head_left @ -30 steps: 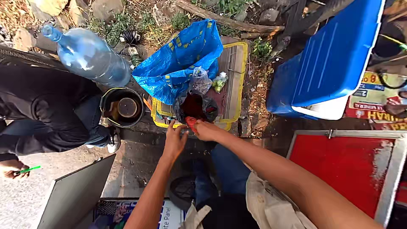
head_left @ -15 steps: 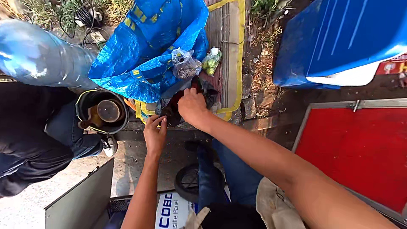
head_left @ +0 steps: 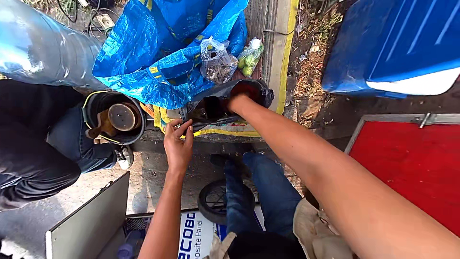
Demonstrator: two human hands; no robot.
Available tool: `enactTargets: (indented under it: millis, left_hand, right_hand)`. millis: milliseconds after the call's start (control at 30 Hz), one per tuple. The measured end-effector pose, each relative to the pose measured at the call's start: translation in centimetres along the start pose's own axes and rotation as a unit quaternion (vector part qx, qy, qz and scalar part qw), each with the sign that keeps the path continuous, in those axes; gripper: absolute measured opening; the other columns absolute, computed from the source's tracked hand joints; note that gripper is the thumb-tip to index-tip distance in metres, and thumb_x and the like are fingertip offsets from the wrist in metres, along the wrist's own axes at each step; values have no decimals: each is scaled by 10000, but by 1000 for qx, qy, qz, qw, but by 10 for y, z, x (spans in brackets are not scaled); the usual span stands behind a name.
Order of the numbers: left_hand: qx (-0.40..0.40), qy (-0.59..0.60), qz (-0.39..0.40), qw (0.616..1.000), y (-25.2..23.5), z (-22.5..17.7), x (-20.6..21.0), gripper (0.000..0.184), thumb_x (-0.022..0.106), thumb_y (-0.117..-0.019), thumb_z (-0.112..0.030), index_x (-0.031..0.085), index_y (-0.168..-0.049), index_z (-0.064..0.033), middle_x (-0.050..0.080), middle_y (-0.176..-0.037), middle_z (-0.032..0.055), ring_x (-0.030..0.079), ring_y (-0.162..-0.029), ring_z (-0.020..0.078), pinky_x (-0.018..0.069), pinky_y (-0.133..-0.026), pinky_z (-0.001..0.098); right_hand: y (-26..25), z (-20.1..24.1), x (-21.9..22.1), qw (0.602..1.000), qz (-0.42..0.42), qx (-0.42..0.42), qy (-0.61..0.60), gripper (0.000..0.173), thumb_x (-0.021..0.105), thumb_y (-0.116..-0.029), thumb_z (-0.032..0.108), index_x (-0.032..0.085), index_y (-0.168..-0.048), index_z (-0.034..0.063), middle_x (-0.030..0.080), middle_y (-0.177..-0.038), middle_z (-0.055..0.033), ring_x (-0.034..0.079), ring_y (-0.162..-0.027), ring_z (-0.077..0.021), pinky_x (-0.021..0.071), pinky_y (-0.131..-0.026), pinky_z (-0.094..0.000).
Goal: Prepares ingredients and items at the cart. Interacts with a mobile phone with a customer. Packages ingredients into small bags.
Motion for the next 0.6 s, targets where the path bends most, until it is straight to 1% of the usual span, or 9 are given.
enactTargets:
  millis: [100,200,267,300,367,433,467,533,600]
  left_hand:
    - [18,23,-4,1000,1,-8,6,270,627,-1007,-164,729,-1243,-83,588,-1304,141,626,-1071,165,552,-890,307]
    - [17,47,27,998,7,-12,-1,358,629,-1004,-179,664,-1346,-79,494,-1470,169,557,-1280,215,515,-1024,370]
    - [10,52,57,997,18,-14,-10,384,623,-1003,-213,642,-1372,-111,359,-1607,151,505,-1370,224,493,-1075,404]
    - [7,60,64,996,27,-14,-17,383,622,-1001,-231,648,-1363,-109,326,-1628,154,478,-1399,242,476,-1100,425]
    - [2,74,72,995,55,-12,-30,358,619,-998,-242,676,-1313,-81,375,-1596,180,485,-1394,266,472,-1108,438]
    - [-22,81,107,991,93,-6,-42,326,602,-1005,-229,700,-1257,-47,502,-1495,196,541,-1337,273,480,-1097,435]
    - [-41,83,135,987,115,-2,-48,321,592,-1013,-225,704,-1248,-38,551,-1450,189,564,-1317,267,484,-1094,426]
    - [-85,80,196,974,164,9,-55,322,574,-1028,-221,696,-1255,-28,604,-1383,176,614,-1251,256,508,-1069,412]
    - [-142,75,255,954,218,24,-61,350,558,-1044,-239,669,-1299,-25,627,-1351,175,638,-1219,266,508,-1076,428]
  right_hand:
    - [15,1,-9,997,68,-13,28,415,576,-1023,248,639,-1238,-102,602,-1333,-318,548,-1289,-491,416,-1021,-703]
    - [38,26,-11,984,124,-74,108,259,617,-987,159,697,-1027,-85,661,-1149,-294,624,-1133,-463,472,-892,-693]
    - [68,38,-23,984,79,-121,102,174,621,-957,100,686,-1009,-53,671,-1101,-265,648,-1094,-440,515,-858,-658]
    - [81,41,-28,985,33,-150,79,177,615,-963,99,687,-1067,-25,678,-1099,-246,657,-1093,-428,531,-875,-642]
    - [118,49,-31,968,-67,-236,46,220,589,-1006,138,688,-1166,23,687,-1102,-202,673,-1082,-383,554,-911,-585]
    - [166,61,-20,936,-111,-333,27,222,576,-1022,161,699,-1177,61,683,-1092,-150,674,-1051,-323,566,-914,-518]
    - [189,66,-7,921,-92,-378,17,236,545,-1039,171,703,-1181,69,688,-1095,-138,675,-1054,-304,557,-934,-500]
    - [228,69,25,900,1,-435,0,262,512,-1055,167,697,-1193,45,694,-1129,-169,675,-1084,-327,532,-972,-511]
    - [248,57,58,902,111,-418,15,268,536,-1054,181,697,-1208,31,687,-1167,-189,663,-1122,-343,512,-1006,-520]
Point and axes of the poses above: each hand's wrist, its own y-axis away from the middle knuckle, its own x-axis out of the palm, z = x × y, the point moved 6 cm from there along -y, towards the middle knuckle
